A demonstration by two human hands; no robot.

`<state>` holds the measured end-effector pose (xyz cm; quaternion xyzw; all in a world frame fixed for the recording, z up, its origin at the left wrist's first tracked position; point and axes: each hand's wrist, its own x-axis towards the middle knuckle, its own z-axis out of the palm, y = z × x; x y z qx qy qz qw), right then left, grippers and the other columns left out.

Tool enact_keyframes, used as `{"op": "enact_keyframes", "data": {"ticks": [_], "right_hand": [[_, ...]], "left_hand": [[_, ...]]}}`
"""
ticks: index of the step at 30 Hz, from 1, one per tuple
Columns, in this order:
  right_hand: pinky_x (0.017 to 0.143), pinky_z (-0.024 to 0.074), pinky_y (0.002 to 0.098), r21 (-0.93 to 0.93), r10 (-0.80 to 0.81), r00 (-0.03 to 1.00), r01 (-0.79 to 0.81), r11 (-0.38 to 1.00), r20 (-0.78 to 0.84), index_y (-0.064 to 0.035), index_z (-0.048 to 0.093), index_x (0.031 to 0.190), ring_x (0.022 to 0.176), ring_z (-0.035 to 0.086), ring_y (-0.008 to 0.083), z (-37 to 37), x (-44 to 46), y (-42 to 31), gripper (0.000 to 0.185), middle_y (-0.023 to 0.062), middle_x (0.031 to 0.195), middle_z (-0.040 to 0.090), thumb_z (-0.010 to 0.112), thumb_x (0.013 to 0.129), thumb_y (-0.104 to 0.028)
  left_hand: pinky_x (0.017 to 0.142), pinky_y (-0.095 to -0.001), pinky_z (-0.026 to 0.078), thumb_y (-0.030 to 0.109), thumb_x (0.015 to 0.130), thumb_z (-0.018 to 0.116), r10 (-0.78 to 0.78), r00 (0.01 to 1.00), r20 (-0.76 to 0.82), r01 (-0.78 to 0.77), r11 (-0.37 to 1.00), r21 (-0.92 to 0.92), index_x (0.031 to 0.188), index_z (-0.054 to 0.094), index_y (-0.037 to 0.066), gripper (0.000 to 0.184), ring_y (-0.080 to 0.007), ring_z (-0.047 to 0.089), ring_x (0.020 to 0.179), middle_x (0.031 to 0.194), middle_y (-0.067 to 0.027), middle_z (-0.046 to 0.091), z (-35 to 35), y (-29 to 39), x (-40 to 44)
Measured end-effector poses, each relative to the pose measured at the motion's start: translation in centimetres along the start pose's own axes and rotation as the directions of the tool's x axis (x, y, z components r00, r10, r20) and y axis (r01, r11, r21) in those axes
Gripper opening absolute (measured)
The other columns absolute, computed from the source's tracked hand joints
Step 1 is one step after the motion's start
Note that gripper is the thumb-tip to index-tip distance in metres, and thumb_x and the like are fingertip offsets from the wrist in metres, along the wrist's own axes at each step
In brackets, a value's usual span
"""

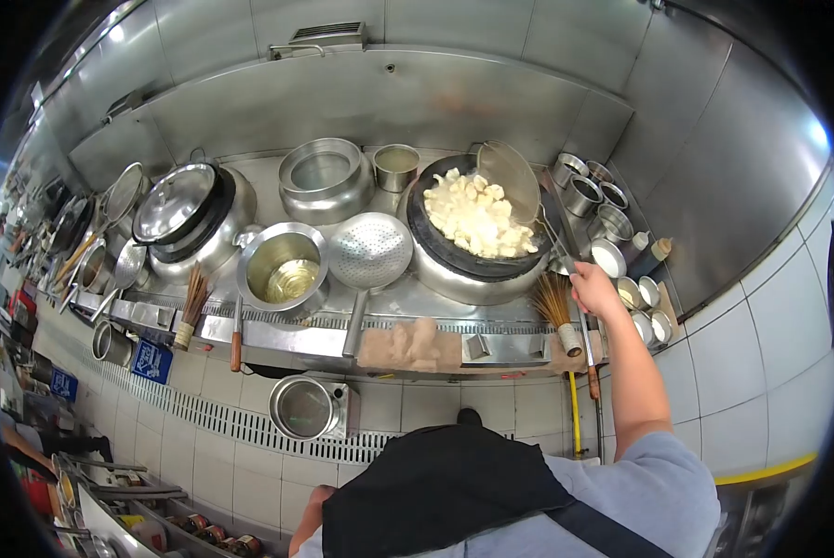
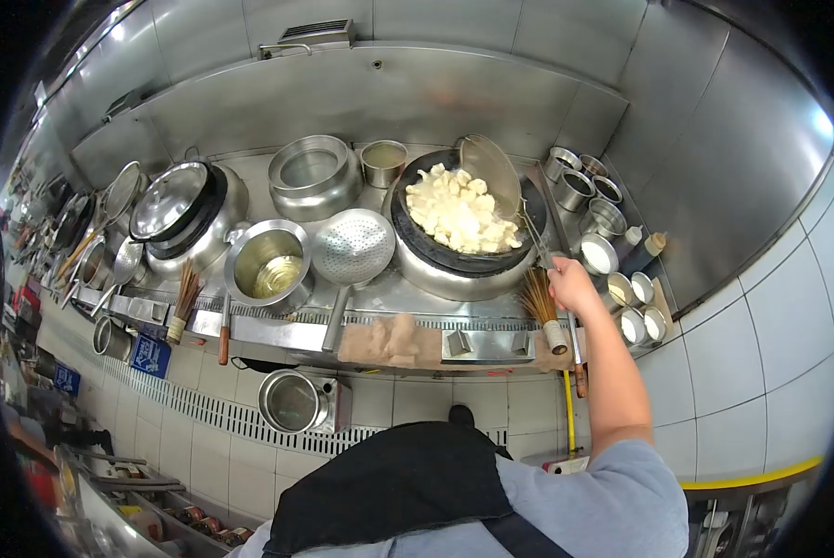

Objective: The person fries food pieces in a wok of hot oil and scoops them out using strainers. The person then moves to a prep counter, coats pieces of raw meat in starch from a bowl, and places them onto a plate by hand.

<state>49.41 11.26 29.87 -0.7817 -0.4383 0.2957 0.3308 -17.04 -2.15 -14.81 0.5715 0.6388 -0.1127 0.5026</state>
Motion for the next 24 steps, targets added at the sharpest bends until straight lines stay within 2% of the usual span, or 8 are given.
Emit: {"op": "enact_keyframes", "data": {"ticks": [3, 5, 8, 9, 10, 12, 20, 24], "right_hand": [[0.038, 0.0347, 0.0297, -0.172, -0.031, 0.997, 0.018, 0.985, -0.070, -0.0014, 0.056, 0.093, 0.038, 0.044, 0.0127, -0.7, -1.6, -0.4, 0.014, 0.0037, 0.054, 0.050, 0.045, 0.090, -0.008], [0.047, 0.0410, 0.0314, -0.437, -0.367, 0.921, 0.278, 0.855, -0.133, 0.0002, 0.058, 0.096, 0.047, 0.051, 0.0142, -1.7, -1.7, 1.2, 0.016, 0.0048, 0.055, 0.051, 0.047, 0.089, -0.008], [0.054, 0.0432, 0.0319, -0.423, -0.334, 0.931, 0.245, 0.872, -0.148, 0.0009, 0.059, 0.101, 0.054, 0.053, 0.0134, -3.1, -4.1, -1.3, 0.019, 0.0054, 0.057, 0.052, 0.048, 0.089, -0.009], [0.057, 0.0451, 0.0359, -0.505, -0.316, 0.934, 0.195, 0.841, -0.166, -0.0019, 0.060, 0.108, 0.056, 0.057, 0.0225, -3.7, -5.5, -2.8, 0.023, 0.0124, 0.060, 0.057, 0.050, 0.088, -0.009], [0.057, 0.0451, 0.0359, -0.506, -0.317, 0.934, 0.196, 0.840, -0.164, -0.0019, 0.060, 0.108, 0.056, 0.057, 0.0225, -4.1, -7.0, -4.5, 0.023, 0.0124, 0.060, 0.057, 0.050, 0.088, -0.009], [0.078, 0.0462, 0.0459, -0.614, -0.249, 0.948, 0.078, 0.785, -0.197, -0.0042, 0.061, 0.109, 0.091, 0.059, 0.0413, -4.8, -9.7, -7.6, 0.026, 0.0267, 0.092, 0.062, 0.053, 0.086, -0.011], [0.086, 0.0459, 0.0474, -0.762, -0.092, 0.977, -0.091, 0.641, -0.194, -0.0049, 0.060, 0.113, 0.097, 0.060, 0.0393, -1.2, -7.6, -6.1, 0.034, 0.0258, 0.098, 0.063, 0.047, 0.082, -0.006], [0.086, 0.0463, 0.0465, -0.620, -0.211, 0.944, 0.009, 0.785, -0.253, -0.0066, 0.057, 0.119, 0.098, 0.060, 0.0393, 1.1, -1.0, 0.3, 0.038, 0.0272, 0.100, 0.062, 0.047, 0.082, -0.006]], "left_hand": [[0.091, -0.0416, 0.047, 0.041, 0.079, 0.054, 0.027, 0.999, -0.019, -0.027, 1.000, 0.008, 0.097, 0.069, 0.015, 0.035, -0.0338, 0.058, 0.104, 0.109, -0.0165, 0.063, -1.2, 1.7, 0.3], [0.090, -0.0417, 0.047, 0.041, 0.079, 0.054, 0.042, 0.999, -0.029, -0.042, 0.999, 0.012, 0.097, 0.069, 0.015, 0.035, -0.0338, 0.058, 0.104, 0.109, -0.0165, 0.063, -1.8, 2.9, 0.2], [0.090, -0.0418, 0.047, 0.041, 0.079, 0.054, 0.052, 0.998, -0.040, -0.052, 0.999, 0.010, 0.097, 0.069, 0.015, 0.035, -0.0339, 0.058, 0.104, 0.109, -0.0165, 0.063, -2.4, 4.0, 0.2], [0.090, -0.0418, 0.047, 0.041, 0.079, 0.054, 0.054, 0.998, -0.042, -0.053, 0.999, 0.008, 0.097, 0.069, 0.015, 0.035, -0.0339, 0.058, 0.104, 0.109, -0.0165, 0.063, -2.5, 4.1, 0.0], [0.090, -0.0419, 0.047, 0.041, 0.079, 0.054, 0.054, 0.998, -0.042, -0.054, 0.999, 0.009, 0.097, 0.069, 0.016, 0.035, -0.0339, 0.058, 0.104, 0.109, -0.0165, 0.063, -2.5, 4.1, 0.0], [0.090, -0.0420, 0.047, 0.041, 0.078, 0.054, 0.048, 0.998, -0.040, -0.047, 0.999, 0.009, 0.097, 0.069, 0.016, 0.035, -0.0340, 0.058, 0.104, 0.109, -0.0165, 0.063, -2.2, 3.5, -0.1], [0.090, -0.0422, 0.047, 0.041, 0.078, 0.055, 0.004, 0.999, 0.042, -0.006, 0.999, 0.050, 0.097, 0.069, 0.016, 0.035, -0.0341, 0.058, 0.104, 0.110, -0.0165, 0.063, 0.5, -1.0, 0.8], [0.090, -0.0424, 0.047, 0.041, 0.078, 0.055, 0.029, 0.999, 0.017, -0.029, 0.998, 0.049, 0.098, 0.069, 0.016, 0.035, -0.0342, 0.059, 0.104, 0.110, -0.0164, 0.063, -0.4, -0.6, 0.5]]}}
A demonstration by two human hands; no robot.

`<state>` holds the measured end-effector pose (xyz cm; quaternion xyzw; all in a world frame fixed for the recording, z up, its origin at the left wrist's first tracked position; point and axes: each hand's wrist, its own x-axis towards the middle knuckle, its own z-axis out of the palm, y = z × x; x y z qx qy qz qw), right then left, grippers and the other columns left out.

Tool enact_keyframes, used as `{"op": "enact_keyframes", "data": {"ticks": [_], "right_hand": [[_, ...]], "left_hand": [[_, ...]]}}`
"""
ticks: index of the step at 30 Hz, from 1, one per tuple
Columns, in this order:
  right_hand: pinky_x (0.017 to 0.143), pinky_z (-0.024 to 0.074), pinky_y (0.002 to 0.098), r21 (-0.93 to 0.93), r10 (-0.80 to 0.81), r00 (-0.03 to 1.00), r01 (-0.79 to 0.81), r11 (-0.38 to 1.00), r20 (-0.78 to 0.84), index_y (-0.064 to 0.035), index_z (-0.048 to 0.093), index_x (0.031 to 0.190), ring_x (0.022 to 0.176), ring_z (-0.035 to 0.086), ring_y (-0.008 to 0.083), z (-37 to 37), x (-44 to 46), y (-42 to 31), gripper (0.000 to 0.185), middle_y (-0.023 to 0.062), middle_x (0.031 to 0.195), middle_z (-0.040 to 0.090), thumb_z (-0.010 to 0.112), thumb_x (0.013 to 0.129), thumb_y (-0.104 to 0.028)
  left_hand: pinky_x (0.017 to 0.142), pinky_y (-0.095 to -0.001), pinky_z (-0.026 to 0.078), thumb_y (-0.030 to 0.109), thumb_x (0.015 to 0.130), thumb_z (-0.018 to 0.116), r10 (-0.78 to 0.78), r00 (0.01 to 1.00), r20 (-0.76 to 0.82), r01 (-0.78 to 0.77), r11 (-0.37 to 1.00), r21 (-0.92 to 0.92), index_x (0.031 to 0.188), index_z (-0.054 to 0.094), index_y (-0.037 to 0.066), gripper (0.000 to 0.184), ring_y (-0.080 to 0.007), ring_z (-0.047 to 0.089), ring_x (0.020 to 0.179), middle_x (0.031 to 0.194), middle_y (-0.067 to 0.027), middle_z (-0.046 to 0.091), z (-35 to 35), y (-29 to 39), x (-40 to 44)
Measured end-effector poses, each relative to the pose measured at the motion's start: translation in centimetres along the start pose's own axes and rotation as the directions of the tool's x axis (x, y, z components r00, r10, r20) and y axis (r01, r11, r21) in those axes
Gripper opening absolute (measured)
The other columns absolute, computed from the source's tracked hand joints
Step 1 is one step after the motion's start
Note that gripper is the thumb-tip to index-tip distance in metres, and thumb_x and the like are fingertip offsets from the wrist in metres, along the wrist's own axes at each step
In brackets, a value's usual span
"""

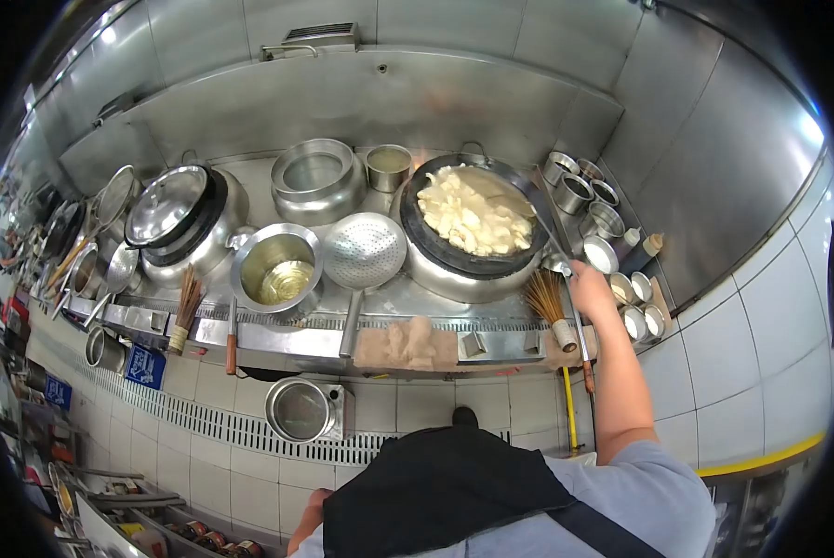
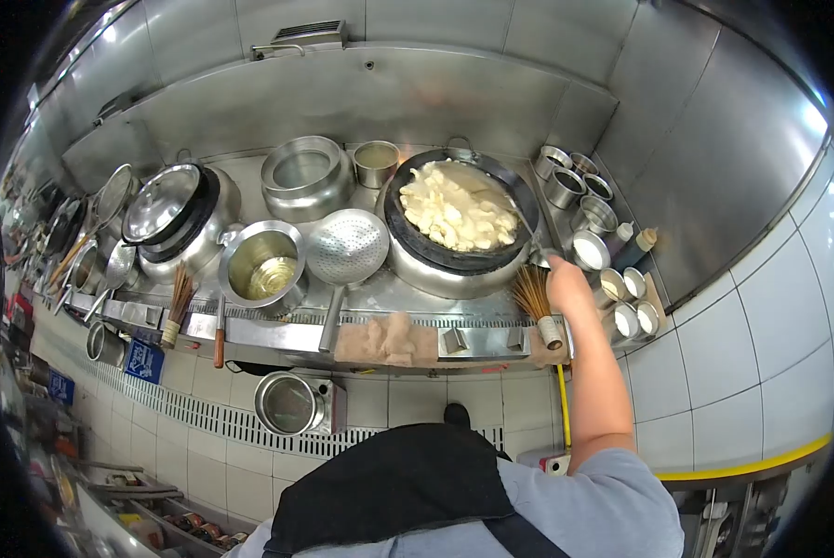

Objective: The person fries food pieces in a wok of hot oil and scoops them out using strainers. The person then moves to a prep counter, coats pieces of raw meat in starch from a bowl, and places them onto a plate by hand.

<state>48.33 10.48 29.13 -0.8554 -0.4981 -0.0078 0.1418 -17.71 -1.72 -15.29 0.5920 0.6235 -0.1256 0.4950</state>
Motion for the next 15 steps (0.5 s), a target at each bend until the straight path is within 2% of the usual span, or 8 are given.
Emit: {"op": "enact_keyframes", "data": {"ticks": [4, 6, 8, 12, 14, 15], "right_hand": [[0.087, 0.0459, 0.0456, 0.049, 0.043, 0.991, -0.037, 0.998, -0.125, -0.0061, 0.056, 0.123, 0.098, 0.059, 0.0409, -3.6, -0.2, -2.4, 0.043, 0.0278, 0.102, 0.061, 0.047, 0.081, -0.004], [0.089, 0.0450, 0.0446, 0.094, -0.080, 0.975, 0.102, 0.990, -0.209, -0.0071, 0.055, 0.123, 0.100, 0.058, 0.0408, -3.7, 2.2, -1.2, 0.046, 0.0286, 0.104, 0.060, 0.046, 0.079, -0.003], [0.091, 0.0442, 0.0438, 0.081, -0.123, 0.973, 0.141, 0.987, -0.194, -0.0072, 0.054, 0.125, 0.103, 0.057, 0.0404, -4.7, 4.5, -2.7, 0.049, 0.0288, 0.106, 0.059, 0.044, 0.078, -0.002], [0.093, 0.0440, 0.0417, 0.017, -0.105, 0.988, 0.107, 0.994, -0.111, -0.0075, 0.054, 0.126, 0.108, 0.056, 0.0387, -2.4, 8.7, -6.6, 0.051, 0.0254, 0.116, 0.057, 0.042, 0.077, 0.002], [0.090, 0.0457, 0.0428, -0.092, -0.140, 0.988, 0.133, 0.987, -0.070, -0.0099, 0.051, 0.129, 0.101, 0.058, 0.0394, 0.1, 9.1, -7.4, 0.053, 0.0220, 0.113, 0.058, 0.043, 0.078, 0.002], [0.083, 0.0494, 0.0431, -0.214, -0.198, 0.980, 0.193, 0.958, -0.001, -0.0116, 0.042, 0.137, 0.092, 0.062, 0.0387, 1.6, 9.4, -7.0, 0.059, 0.0218, 0.108, 0.058, 0.046, 0.079, 0.000]], "left_hand": [[0.089, -0.0425, 0.047, 0.042, 0.078, 0.055, 0.056, 0.995, -0.084, -0.056, 0.998, 0.007, 0.098, 0.069, 0.017, 0.034, -0.0343, 0.059, 0.104, 0.110, -0.0164, 0.062, -1.5, 1.4, -0.9], [0.089, -0.0426, 0.047, 0.042, 0.078, 0.055, 0.081, 0.990, -0.114, -0.078, 0.996, 0.031, 0.098, 0.069, 0.017, 0.034, -0.0344, 0.059, 0.104, 0.110, -0.0164, 0.062, -1.9, 1.8, -1.8], [0.088, -0.0425, 0.048, 0.041, 0.078, 0.056, 0.040, 0.995, -0.088, -0.041, 0.999, -0.003, 0.098, 0.069, 0.016, 0.034, -0.0340, 0.059, 0.103, 0.109, -0.0161, 0.063, -1.8, 1.5, -2.0], [0.087, -0.0424, 0.049, 0.040, 0.078, 0.056, -0.005, 0.999, -0.046, 0.004, 1.000, -0.019, 0.097, 0.068, 0.016, 0.033, -0.0332, 0.059, 0.102, 0.108, -0.0156, 0.063, -0.9, 0.1, -2.1], [0.086, -0.0423, 0.049, 0.039, 0.078, 0.056, -0.015, 0.999, -0.037, 0.014, 1.000, -0.026, 0.097, 0.068, 0.015, 0.033, -0.0328, 0.060, 0.102, 0.107, -0.0153, 0.063, -0.4, -0.3, -2.2], [0.086, -0.0423, 0.049, 0.039, 0.078, 0.056, -0.022, 0.999, -0.038, 0.020, 0.999, -0.031, 0.097, 0.068, 0.015, 0.033, -0.0326, 0.060, 0.101, 0.107, -0.0152, 0.064, -0.3, -0.4, -2.4]]}}
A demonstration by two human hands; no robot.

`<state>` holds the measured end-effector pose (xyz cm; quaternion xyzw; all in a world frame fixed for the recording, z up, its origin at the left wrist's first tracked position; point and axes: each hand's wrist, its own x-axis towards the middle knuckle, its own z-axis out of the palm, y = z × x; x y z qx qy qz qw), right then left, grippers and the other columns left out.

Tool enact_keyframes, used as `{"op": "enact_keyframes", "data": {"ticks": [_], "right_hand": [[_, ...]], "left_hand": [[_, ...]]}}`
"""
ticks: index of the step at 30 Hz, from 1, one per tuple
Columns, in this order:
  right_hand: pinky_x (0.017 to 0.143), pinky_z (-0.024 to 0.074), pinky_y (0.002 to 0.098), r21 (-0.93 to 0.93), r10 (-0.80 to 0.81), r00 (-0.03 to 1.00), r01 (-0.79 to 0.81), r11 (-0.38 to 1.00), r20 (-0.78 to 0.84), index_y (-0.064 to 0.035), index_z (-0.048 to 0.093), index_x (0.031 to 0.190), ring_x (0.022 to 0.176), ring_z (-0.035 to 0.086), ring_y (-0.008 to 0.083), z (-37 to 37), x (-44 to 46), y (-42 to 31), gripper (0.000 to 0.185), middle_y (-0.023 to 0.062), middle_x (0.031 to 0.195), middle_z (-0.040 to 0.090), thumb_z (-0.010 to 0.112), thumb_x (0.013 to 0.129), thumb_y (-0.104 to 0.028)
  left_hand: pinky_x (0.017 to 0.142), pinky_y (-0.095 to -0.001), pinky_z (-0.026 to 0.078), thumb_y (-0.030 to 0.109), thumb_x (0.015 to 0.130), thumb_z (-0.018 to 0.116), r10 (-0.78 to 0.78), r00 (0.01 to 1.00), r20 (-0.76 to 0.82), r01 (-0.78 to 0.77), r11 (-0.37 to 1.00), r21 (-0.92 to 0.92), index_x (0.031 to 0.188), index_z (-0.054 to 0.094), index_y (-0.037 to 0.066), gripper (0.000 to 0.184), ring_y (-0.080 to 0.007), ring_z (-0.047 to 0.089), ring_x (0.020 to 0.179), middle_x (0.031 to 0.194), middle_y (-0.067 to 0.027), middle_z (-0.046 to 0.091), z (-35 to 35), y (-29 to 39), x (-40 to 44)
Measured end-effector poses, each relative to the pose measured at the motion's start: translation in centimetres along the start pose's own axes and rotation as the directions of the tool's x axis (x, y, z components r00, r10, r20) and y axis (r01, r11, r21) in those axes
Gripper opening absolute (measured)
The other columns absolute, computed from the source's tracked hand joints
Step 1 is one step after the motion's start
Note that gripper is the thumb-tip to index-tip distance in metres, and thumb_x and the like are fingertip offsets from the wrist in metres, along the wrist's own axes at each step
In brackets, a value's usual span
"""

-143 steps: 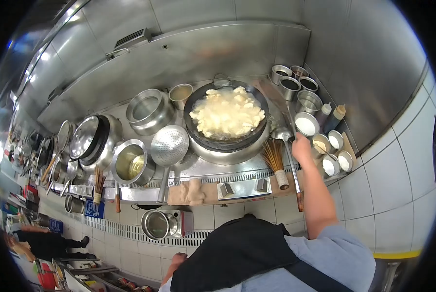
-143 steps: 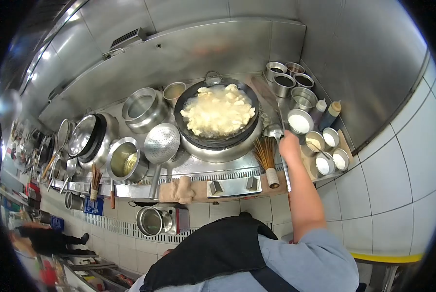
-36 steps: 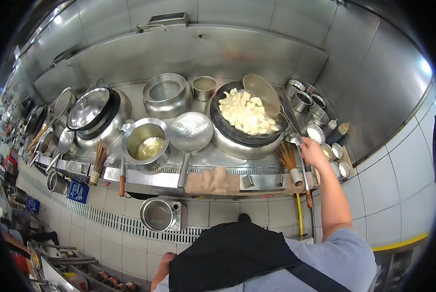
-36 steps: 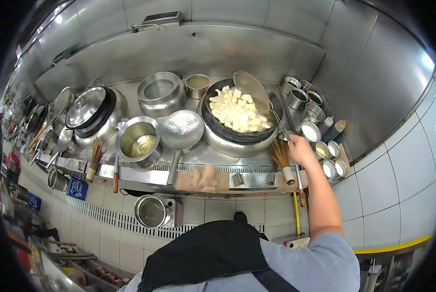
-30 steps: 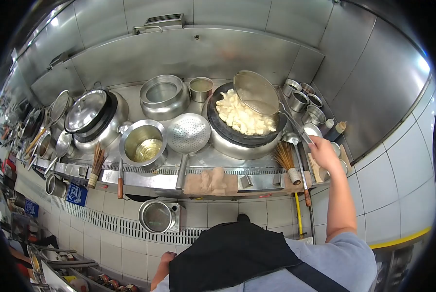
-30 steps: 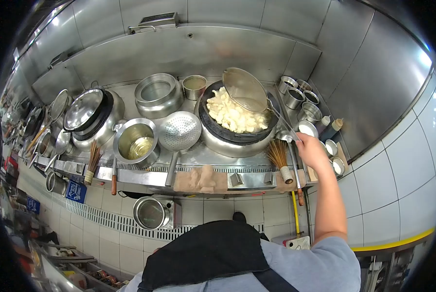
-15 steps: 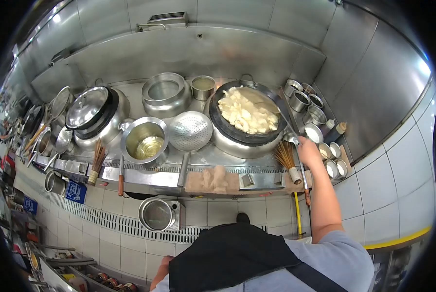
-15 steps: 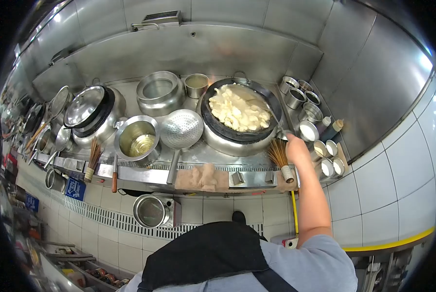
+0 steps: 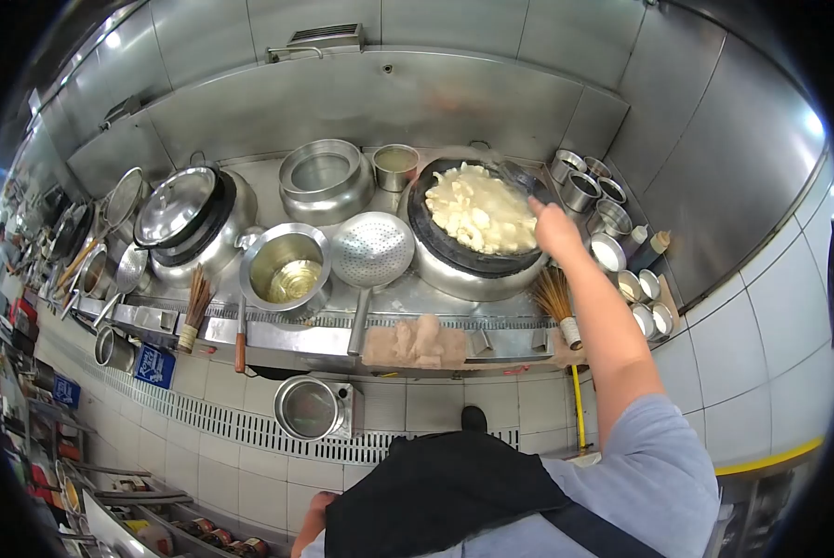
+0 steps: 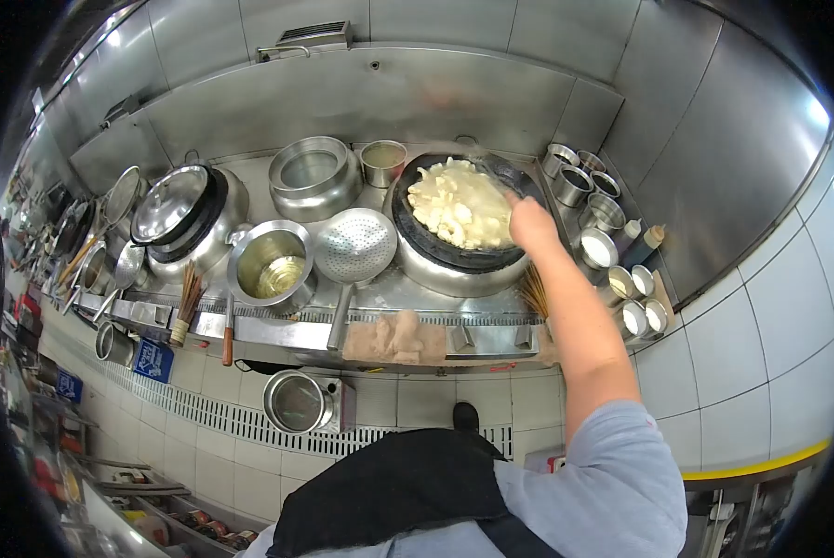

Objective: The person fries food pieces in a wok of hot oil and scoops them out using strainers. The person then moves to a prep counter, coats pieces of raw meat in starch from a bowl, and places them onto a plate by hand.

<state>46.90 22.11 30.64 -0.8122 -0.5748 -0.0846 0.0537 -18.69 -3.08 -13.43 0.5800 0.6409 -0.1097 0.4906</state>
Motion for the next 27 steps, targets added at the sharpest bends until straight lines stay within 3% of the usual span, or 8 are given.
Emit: {"op": "enact_keyframes", "data": {"ticks": [11, 17, 20, 21, 22, 23, 25, 27], "right_hand": [[0.072, 0.0529, 0.0432, -0.321, 0.005, 0.984, 0.053, 0.946, 0.178, -0.0145, 0.035, 0.141, 0.084, 0.065, 0.0357, 0.0, -7.7, 7.2, 0.060, 0.0212, 0.103, 0.058, 0.044, 0.084, -0.003], [0.085, 0.0470, 0.0420, 0.265, 0.004, 1.000, -0.003, 0.964, -0.004, -0.0075, 0.050, 0.129, 0.101, 0.058, 0.0406, -8.2, -11.9, 7.1, 0.042, 0.0246, 0.109, 0.061, 0.053, 0.087, -0.008], [0.069, 0.0499, 0.0359, 0.374, -0.111, 0.992, 0.128, 0.919, -0.068, -0.0071, 0.052, 0.127, 0.078, 0.065, 0.0289, -11.7, -14.8, 8.0, 0.039, 0.0148, 0.087, 0.068, 0.052, 0.088, -0.009], [0.061, 0.0463, 0.0313, 0.538, 0.046, 0.982, -0.140, 0.831, 0.184, -0.0070, 0.054, 0.125, 0.068, 0.059, 0.0202, -14.0, -15.8, 6.7, 0.037, 0.0078, 0.077, 0.062, 0.052, 0.088, -0.009], [0.052, 0.0428, 0.0267, 0.608, 0.143, 0.883, -0.417, 0.675, 0.446, -0.0069, 0.056, 0.123, 0.057, 0.053, 0.0115, -15.1, -16.4, 5.8, 0.035, 0.0009, 0.067, 0.057, 0.051, 0.088, -0.008], [0.052, 0.0428, 0.0267, 0.607, 0.149, 0.882, -0.422, 0.673, 0.447, -0.0069, 0.056, 0.123, 0.057, 0.053, 0.0115, -14.6, -16.7, 5.5, 0.035, 0.0009, 0.067, 0.057, 0.051, 0.088, -0.008], [0.046, 0.0325, 0.0213, 0.651, 0.108, 0.833, -0.499, 0.572, 0.543, -0.0089, 0.058, 0.120, 0.051, 0.039, 0.0042, -12.6, -16.9, 5.2, 0.033, -0.0056, 0.059, 0.043, 0.050, 0.088, -0.007], [0.052, 0.0384, 0.0265, 0.532, 0.120, 0.896, -0.356, 0.768, 0.428, -0.0082, 0.060, 0.117, 0.054, 0.043, 0.0082, -9.3, -16.3, 4.6, 0.032, -0.0018, 0.060, 0.047, 0.050, 0.087, -0.008]], "left_hand": [[0.081, -0.0419, 0.051, 0.035, 0.079, 0.056, -0.044, 0.999, 0.028, 0.045, 0.998, -0.038, 0.097, 0.067, 0.013, 0.030, -0.0305, 0.062, 0.098, 0.104, -0.0137, 0.065, 3.7, -3.5, -0.9], [0.079, -0.0416, 0.052, 0.033, 0.079, 0.057, 0.010, 1.000, 0.018, -0.011, 1.000, 0.007, 0.096, 0.067, 0.012, 0.029, -0.0293, 0.063, 0.097, 0.102, -0.0128, 0.066, 2.2, -2.9, 0.2], [0.078, -0.0415, 0.053, 0.032, 0.080, 0.057, 0.157, 0.985, -0.066, -0.153, 0.986, 0.070, 0.096, 0.067, 0.011, 0.028, -0.0288, 0.063, 0.096, 0.101, -0.0124, 0.066, -0.4, -0.8, 0.6], [0.077, -0.0415, 0.053, 0.032, 0.080, 0.057, 0.180, 0.978, -0.108, -0.174, 0.983, 0.066, 0.096, 0.067, 0.011, 0.028, -0.0286, 0.063, 0.096, 0.101, -0.0123, 0.066, -1.3, 0.6, -0.1], [0.064, -0.0361, 0.055, 0.026, 0.082, 0.055, -0.157, 0.987, -0.037, 0.147, 0.971, -0.188, 0.091, 0.065, 0.006, 0.024, -0.0250, 0.068, 0.079, 0.093, -0.0137, 0.067, -5.6, 9.7, -5.1], [0.064, -0.0361, 0.055, 0.026, 0.082, 0.055, -0.155, 0.987, -0.034, 0.146, 0.972, -0.183, 0.091, 0.065, 0.006, 0.024, -0.0250, 0.068, 0.079, 0.093, -0.0137, 0.067, -5.6, 9.1, -4.0], [0.053, -0.0326, 0.054, 0.019, 0.085, 0.053, 0.212, 0.977, -0.033, -0.201, 0.958, 0.205, 0.087, 0.064, 0.001, 0.021, -0.0211, 0.066, 0.062, 0.080, -0.0130, 0.067, -6.4, 8.8, -2.1], [0.054, -0.0343, 0.054, 0.019, 0.084, 0.055, 0.075, 0.996, -0.047, -0.075, 0.997, 0.007, 0.092, 0.064, 0.000, 0.022, -0.0214, 0.066, 0.061, 0.076, -0.0125, 0.066, -6.3, 9.2, -2.1]]}}
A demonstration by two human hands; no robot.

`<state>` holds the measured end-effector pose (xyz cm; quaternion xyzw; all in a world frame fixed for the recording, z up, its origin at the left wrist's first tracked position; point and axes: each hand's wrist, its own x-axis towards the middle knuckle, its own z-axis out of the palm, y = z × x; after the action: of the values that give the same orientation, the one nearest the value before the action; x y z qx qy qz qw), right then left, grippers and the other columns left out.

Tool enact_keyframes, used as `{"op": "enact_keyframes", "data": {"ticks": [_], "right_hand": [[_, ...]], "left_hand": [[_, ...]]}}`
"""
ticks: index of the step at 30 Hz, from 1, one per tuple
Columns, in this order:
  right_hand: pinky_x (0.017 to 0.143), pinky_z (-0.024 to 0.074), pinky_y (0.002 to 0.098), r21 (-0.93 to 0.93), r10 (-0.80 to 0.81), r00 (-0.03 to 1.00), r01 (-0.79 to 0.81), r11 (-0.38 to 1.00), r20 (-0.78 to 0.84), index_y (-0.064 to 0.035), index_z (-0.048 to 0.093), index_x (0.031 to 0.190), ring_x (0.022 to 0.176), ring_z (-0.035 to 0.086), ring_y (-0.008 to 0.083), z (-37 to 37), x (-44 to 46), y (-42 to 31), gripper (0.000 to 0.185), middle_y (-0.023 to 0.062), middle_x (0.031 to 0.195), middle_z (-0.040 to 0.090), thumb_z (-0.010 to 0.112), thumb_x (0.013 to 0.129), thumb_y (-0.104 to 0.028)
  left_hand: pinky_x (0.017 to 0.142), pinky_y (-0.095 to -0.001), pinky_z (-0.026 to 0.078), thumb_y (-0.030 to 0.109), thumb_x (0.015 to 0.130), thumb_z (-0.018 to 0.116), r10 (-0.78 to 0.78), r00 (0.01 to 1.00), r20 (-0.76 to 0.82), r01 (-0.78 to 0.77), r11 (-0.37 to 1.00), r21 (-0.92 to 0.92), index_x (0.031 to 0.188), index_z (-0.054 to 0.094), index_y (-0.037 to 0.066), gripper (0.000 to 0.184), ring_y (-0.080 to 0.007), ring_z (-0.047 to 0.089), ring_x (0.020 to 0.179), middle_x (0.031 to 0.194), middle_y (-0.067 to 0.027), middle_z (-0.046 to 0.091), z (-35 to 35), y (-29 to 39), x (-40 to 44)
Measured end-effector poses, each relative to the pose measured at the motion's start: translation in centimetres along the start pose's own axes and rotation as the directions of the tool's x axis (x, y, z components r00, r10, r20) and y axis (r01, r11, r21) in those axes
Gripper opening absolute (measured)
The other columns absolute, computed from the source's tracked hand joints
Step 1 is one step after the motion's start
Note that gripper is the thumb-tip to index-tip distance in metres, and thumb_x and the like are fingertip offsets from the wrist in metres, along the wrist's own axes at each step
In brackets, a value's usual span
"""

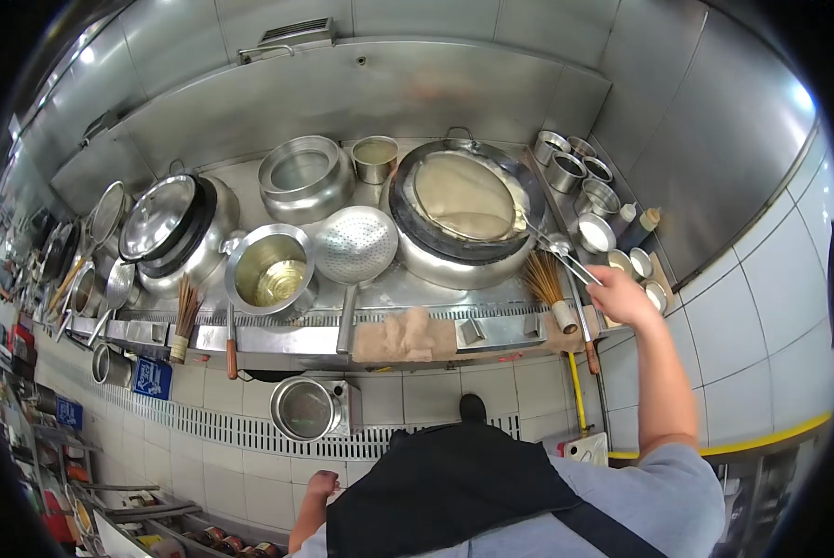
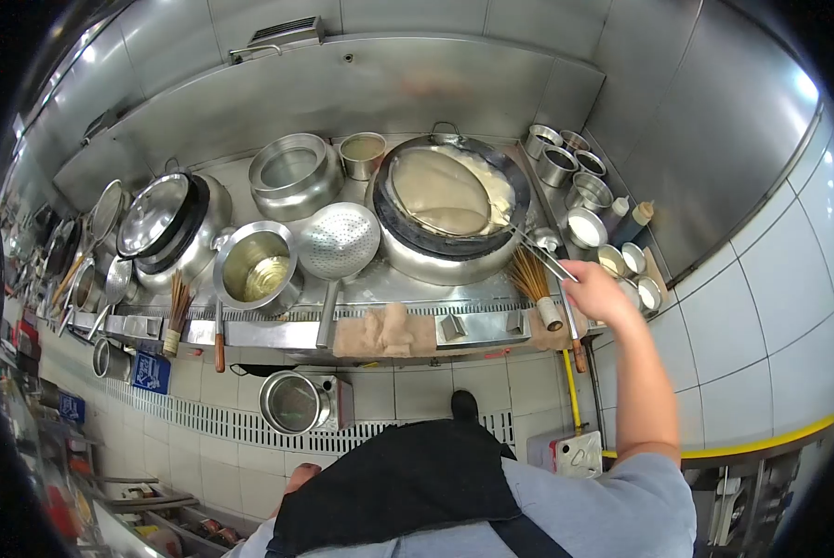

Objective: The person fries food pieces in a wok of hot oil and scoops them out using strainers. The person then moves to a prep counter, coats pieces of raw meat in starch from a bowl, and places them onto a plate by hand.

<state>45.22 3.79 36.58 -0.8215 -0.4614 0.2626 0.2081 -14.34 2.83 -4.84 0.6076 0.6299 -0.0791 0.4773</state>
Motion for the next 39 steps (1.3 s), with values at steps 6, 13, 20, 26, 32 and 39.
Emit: {"op": "enact_keyframes", "data": {"ticks": [6, 13, 20, 26, 32, 39], "right_hand": [[0.070, 0.0461, 0.0300, -0.159, -0.355, 0.890, 0.321, 0.933, -0.285, -0.0034, 0.057, 0.121, 0.075, 0.059, 0.0165, 6.9, 8.2, 8.8, 0.036, 0.0091, 0.081, 0.063, 0.049, 0.086, -0.007], [0.088, 0.0450, 0.0337, -0.151, -0.222, 0.881, 0.173, 0.973, -0.417, -0.0014, 0.057, 0.120, 0.096, 0.062, 0.0277, 2.2, 5.9, 3.7, 0.035, 0.0200, 0.101, 0.065, 0.052, 0.086, -0.009], [0.089, 0.0459, 0.0451, -0.363, -0.141, 0.945, 0.025, 0.931, -0.296, -0.0008, 0.063, 0.105, 0.102, 0.058, 0.0398, 4.3, 14.5, 2.1, 0.026, 0.0254, 0.103, 0.062, 0.050, 0.085, -0.011], [0.078, 0.0488, 0.0460, -0.243, -0.035, 0.979, -0.015, 0.970, -0.201, -0.0009, 0.059, 0.111, 0.087, 0.062, 0.0417, 7.9, 11.8, 1.3, 0.029, 0.0275, 0.092, 0.063, 0.052, 0.085, -0.011], [0.077, 0.0485, 0.0490, -0.467, -0.345, 0.873, 0.159, 0.870, -0.346, -0.0032, 0.061, 0.105, 0.087, 0.061, 0.0412, 2.5, 9.8, 0.5, 0.026, 0.0257, 0.089, 0.063, 0.047, 0.084, -0.008], [0.081, 0.0489, 0.0472, -0.452, -0.215, 0.844, -0.036, 0.891, -0.491, -0.0035, 0.063, 0.102, 0.093, 0.062, 0.0394, 1.8, 16.4, -0.9, 0.027, 0.0248, 0.095, 0.064, 0.045, 0.083, -0.005]], "left_hand": [[0.063, -0.0377, 0.055, 0.026, 0.081, 0.059, -0.173, 0.982, 0.083, 0.190, 0.936, -0.295, 0.101, 0.063, 0.004, 0.030, -0.0283, 0.067, 0.075, 0.086, -0.0162, 0.067, 0.8, -0.7, -0.5], [0.089, -0.0447, 0.047, 0.036, 0.083, 0.055, -0.064, 0.996, 0.063, 0.061, 0.997, 0.056, 0.106, 0.066, 0.014, 0.033, -0.0356, 0.058, 0.103, 0.103, -0.0165, 0.065, 4.6, -7.6, -1.1], [0.089, -0.0452, 0.047, 0.038, 0.084, 0.052, -0.102, 0.988, 0.113, 0.095, 0.993, 0.071, 0.105, 0.066, 0.015, 0.034, -0.0359, 0.058, 0.102, 0.105, -0.0168, 0.064, 8.1, -12.6, -1.3], [0.089, -0.0456, 0.047, 0.040, 0.084, 0.049, 0.013, 0.998, 0.058, -0.016, 0.999, 0.048, 0.104, 0.066, 0.015, 0.036, -0.0361, 0.059, 0.101, 0.107, -0.0171, 0.064, 7.2, -9.9, 1.3], [0.087, -0.0455, 0.047, 0.039, 0.084, 0.050, -0.016, 1.000, 0.013, 0.015, 1.000, 0.019, 0.104, 0.066, 0.014, 0.035, -0.0365, 0.059, 0.099, 0.107, -0.0194, 0.063, 6.2, -6.1, 0.6], [0.086, -0.0445, 0.048, 0.038, 0.080, 0.057, -0.050, 0.998, 0.035, 0.048, 0.997, 0.062, 0.104, 0.066, 0.013, 0.037, -0.0354, 0.060, 0.098, 0.103, -0.0174, 0.065, 5.8, -7.7, 1.1]]}}
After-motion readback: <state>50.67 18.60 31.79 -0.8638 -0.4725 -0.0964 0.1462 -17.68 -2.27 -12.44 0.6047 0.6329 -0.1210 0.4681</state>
